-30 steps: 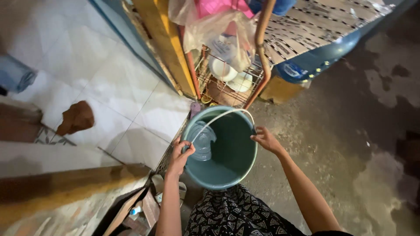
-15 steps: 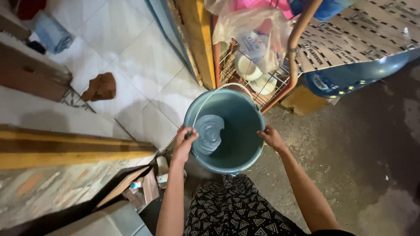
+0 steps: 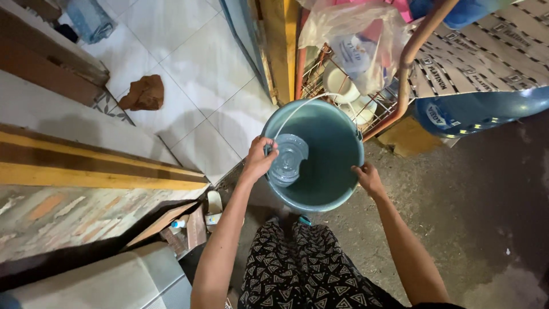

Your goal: The person operates a small twin-tub washing machine, then picks up a blue bucket and carries it to a water tank. Using a red scoop, they repeatedly transfer water from the tank into the bucket until it is full, then carry the bucket back toward the washing machine area.

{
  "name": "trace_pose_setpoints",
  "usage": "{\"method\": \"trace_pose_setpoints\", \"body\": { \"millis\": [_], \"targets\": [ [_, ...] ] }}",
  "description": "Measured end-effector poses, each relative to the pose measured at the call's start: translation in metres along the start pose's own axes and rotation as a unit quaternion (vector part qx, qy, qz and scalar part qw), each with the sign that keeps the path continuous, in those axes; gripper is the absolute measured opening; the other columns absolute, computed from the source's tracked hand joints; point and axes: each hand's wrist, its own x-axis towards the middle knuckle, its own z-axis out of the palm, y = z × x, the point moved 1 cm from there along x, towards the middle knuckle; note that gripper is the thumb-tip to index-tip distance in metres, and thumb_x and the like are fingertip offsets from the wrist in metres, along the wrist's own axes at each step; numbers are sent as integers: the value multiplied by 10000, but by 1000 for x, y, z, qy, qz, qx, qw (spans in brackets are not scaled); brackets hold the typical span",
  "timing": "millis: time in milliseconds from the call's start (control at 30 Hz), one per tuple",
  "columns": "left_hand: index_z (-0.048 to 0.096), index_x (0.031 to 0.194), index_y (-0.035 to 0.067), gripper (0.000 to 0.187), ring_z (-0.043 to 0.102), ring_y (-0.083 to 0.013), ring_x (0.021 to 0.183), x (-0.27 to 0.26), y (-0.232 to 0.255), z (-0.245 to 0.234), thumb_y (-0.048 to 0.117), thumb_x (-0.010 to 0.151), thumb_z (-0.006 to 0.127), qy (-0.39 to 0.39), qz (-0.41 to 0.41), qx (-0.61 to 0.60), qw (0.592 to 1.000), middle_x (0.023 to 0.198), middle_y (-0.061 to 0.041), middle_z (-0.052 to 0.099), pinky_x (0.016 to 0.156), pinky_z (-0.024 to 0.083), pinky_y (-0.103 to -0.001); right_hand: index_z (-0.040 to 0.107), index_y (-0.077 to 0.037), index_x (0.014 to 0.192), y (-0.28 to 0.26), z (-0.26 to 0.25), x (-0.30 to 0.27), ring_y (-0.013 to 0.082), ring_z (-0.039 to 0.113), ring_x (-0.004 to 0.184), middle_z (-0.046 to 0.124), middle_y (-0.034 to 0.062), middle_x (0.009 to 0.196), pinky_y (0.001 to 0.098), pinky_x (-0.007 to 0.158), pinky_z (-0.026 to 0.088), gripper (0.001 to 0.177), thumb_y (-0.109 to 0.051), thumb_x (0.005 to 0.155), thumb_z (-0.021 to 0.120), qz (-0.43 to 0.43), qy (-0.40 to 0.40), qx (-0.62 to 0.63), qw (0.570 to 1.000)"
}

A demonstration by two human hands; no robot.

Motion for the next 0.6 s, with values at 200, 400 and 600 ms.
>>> {"method": "trace_pose_setpoints", "body": {
  "millis": [200, 400, 600],
  "targets": [
    [722, 1013, 103, 156, 700, -429, 1098, 2, 14, -17, 158, 870, 750, -9, 58, -19, 998, 1105, -172, 663, 920, 580, -497, 655, 80, 1288, -13, 5, 2, 451, 694, 1040, 678, 302, 1027, 608, 912, 519, 574, -373, 966, 795, 0, 31, -26, 999],
    [710, 1037, 84, 183, 711, -415, 1101, 6, 2, -32, 177, 886, 757, -8, 49, -25, 998, 1118, -175, 693, 917, 582, -505, 646, 15, 1313, -19, 12, 8, 415, 719, 1056, 735, 263, 1062, 575, 877, 533, 592, -449, 969, 773, 17, 48, -61, 997],
    [703, 1102, 109, 240, 711, -377, 1099, 15, -24, -50, 245, 911, 760, 1, -14, -35, 999, 1128, -160, 723, 916, 576, -489, 691, -4, 1173, -59, 26, 11, 343, 672, 893, 666, 195, 904, 530, 776, 499, 482, -422, 947, 774, -6, 90, -81, 993]
  ]
}}
